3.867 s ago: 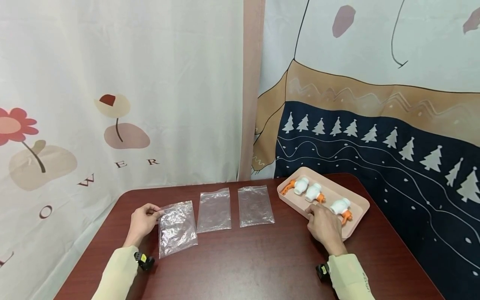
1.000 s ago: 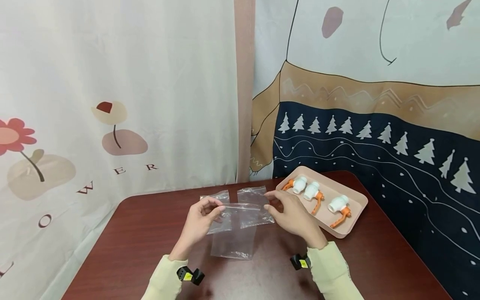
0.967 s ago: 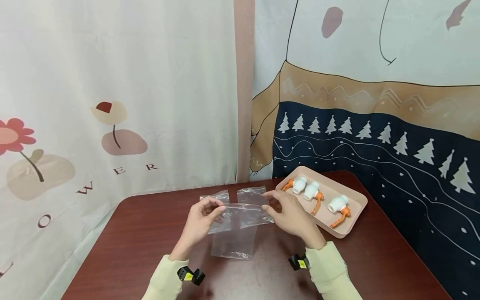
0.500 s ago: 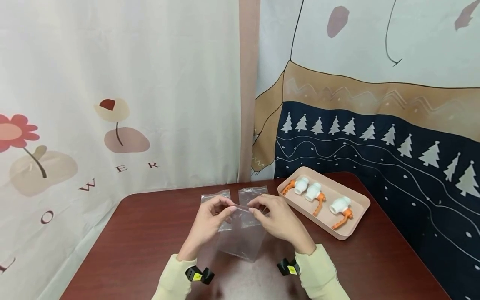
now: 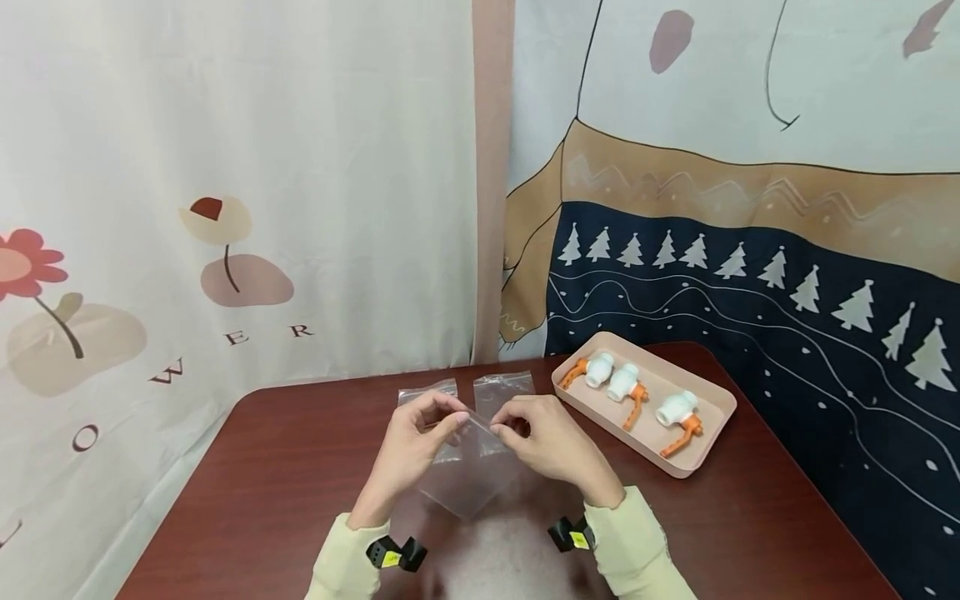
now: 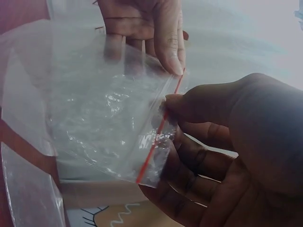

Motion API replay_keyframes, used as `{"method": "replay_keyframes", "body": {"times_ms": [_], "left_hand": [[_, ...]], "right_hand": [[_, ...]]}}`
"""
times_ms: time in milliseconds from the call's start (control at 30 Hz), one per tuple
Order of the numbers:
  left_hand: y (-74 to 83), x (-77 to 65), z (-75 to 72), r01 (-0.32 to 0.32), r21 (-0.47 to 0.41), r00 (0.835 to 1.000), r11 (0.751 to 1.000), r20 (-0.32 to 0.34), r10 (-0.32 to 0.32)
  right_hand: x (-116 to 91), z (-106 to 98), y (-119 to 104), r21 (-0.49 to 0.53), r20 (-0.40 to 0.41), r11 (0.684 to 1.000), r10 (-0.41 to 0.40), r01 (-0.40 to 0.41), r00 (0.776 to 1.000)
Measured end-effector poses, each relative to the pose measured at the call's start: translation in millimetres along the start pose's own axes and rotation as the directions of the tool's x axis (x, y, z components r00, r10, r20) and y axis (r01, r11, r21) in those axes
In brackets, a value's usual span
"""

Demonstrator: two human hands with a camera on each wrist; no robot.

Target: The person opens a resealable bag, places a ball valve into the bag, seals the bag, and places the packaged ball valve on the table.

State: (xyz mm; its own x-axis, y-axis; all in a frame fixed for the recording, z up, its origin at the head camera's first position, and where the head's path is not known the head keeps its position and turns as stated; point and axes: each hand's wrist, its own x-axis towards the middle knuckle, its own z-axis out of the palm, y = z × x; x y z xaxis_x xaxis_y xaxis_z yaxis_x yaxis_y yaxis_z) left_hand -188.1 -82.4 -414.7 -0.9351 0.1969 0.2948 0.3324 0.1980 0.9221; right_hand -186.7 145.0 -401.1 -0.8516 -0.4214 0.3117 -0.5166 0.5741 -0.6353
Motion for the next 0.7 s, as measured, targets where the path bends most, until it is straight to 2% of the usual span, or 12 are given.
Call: {"method": "replay_keyframes", "body": {"times_ms": [133,233,400,500,600,700], "left_hand": [[1.6,-1.2,-1.7,0.003,-0.001,1.0,1.0,-0.007,-0.003],[3.1,-2.2,-3.4,-0.012,0.031,0.999,0.999,-0.042,0.014],[8.0,-4.1,-6.1,-0.075,0.153,0.986,0.985,-0.133,0.095],[11.8,-5.7,-6.0,-0.1,0.168,0.981,0.981,-0.151,0.126],[13.9,-7.4,-3.0,-0.077,0.156,0.987,0.985,-0.127,0.097],[13.6,-9.0,2.6,-0.012,0.15,0.997,0.989,-0.07,0.023]], "right_hand": [[-1,-1,0,0.013,0.003,1.0,0.017,-0.017,1.0],[-2,-3,0,0.037,0.006,0.999,0.028,-0.028,1.0],[-2,-4,0,0.068,0.004,0.996,0.061,-0.061,0.998],[-1,-4,-1,0.083,-0.005,0.993,0.081,-0.08,0.997],[-1,-3,-2,0.109,-0.012,0.988,0.108,-0.106,0.994],[-1,-2,-2,0.13,-0.019,0.983,0.131,-0.128,0.991]]}}
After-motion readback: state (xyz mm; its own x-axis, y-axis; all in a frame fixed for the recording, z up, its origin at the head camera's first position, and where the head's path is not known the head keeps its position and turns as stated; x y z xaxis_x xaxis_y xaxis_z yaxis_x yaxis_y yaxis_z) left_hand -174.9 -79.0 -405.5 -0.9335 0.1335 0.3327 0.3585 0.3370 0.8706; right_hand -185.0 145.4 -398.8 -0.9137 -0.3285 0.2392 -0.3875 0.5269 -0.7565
